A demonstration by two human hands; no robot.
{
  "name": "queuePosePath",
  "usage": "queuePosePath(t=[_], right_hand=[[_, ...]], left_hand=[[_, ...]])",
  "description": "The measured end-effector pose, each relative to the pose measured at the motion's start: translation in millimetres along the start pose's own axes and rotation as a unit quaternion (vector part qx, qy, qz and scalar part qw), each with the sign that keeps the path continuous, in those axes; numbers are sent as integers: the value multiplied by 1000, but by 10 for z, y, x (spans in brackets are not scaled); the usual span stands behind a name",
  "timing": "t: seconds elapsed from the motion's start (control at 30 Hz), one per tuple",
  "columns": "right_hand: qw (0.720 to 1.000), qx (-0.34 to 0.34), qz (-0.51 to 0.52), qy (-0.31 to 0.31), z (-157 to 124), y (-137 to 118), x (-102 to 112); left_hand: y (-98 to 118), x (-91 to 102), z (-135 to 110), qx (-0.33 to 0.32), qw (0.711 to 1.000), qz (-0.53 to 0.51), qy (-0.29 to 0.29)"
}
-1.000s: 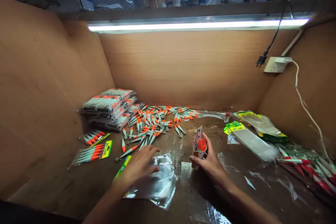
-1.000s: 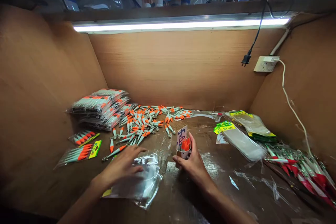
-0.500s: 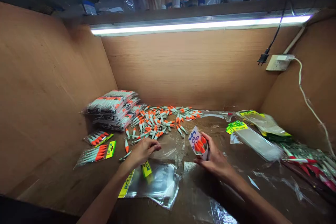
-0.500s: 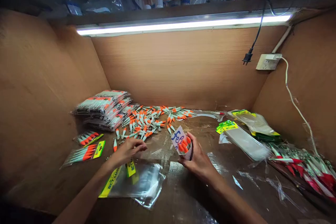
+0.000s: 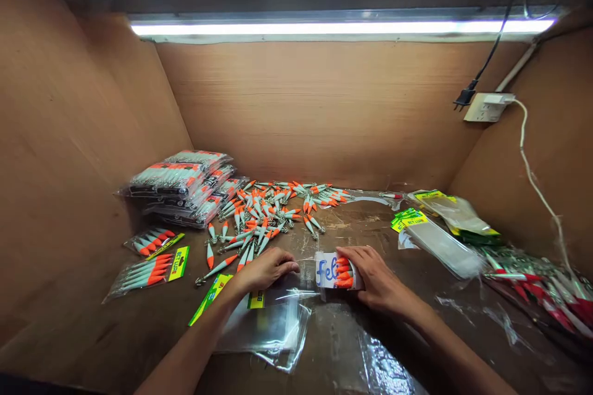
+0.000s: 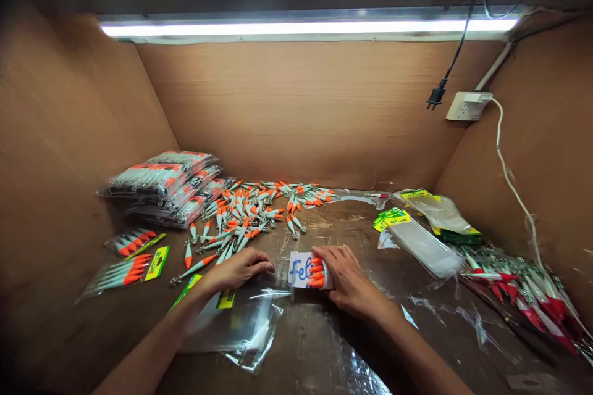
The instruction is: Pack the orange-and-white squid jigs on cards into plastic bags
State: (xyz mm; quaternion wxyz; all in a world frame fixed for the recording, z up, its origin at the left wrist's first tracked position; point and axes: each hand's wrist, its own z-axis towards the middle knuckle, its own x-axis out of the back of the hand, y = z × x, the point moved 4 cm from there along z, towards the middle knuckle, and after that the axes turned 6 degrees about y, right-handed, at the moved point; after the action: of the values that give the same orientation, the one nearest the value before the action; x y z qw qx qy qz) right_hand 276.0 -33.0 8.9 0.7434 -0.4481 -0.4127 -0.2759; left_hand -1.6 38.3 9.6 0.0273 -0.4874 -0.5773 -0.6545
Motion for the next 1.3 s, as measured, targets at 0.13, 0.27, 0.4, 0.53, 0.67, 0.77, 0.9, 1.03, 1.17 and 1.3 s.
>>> queuePosePath(t=[0.13, 0.27, 0.4, 0.53, 0.67, 0.77, 0.9, 1.03, 1.17, 1.3], right_hand=[[999, 8, -28, -32, -40, -124, 65], [998, -13, -62, -30, -64, -168, 152], [997, -5, -79, -18, -55, -192, 115], [994, 3, -108, -12, -51, -190, 6], [991, -3, -135, -15, -88, -165, -26], [989, -7, -145, -26, -127, -162, -25], [989, -12, -138, -44, -149, -207, -46], [992, -9, -112, -61, -146, -278, -74], [994, -20, -75, -76, -162, -310, -102], [994, -42, -41, -95, -185, -313, -161]], left_hand=[[13, -16, 3, -23, 996, 77, 23], [9, 31, -12, -18, 991, 115, 61], [35, 33, -39, 0, 990, 119, 69], [88, -17, -39, -14, 988, 131, 76], [125, -33, -40, -28, 983, 157, 94], [145, -34, -44, -31, 983, 155, 92], [177, -84, -19, -37, 987, 141, 71], [277, -126, -7, -72, 980, 159, 93], [485, -131, -179, -105, 940, 242, 218], [627, -502, -399, -85, 962, 214, 144]])
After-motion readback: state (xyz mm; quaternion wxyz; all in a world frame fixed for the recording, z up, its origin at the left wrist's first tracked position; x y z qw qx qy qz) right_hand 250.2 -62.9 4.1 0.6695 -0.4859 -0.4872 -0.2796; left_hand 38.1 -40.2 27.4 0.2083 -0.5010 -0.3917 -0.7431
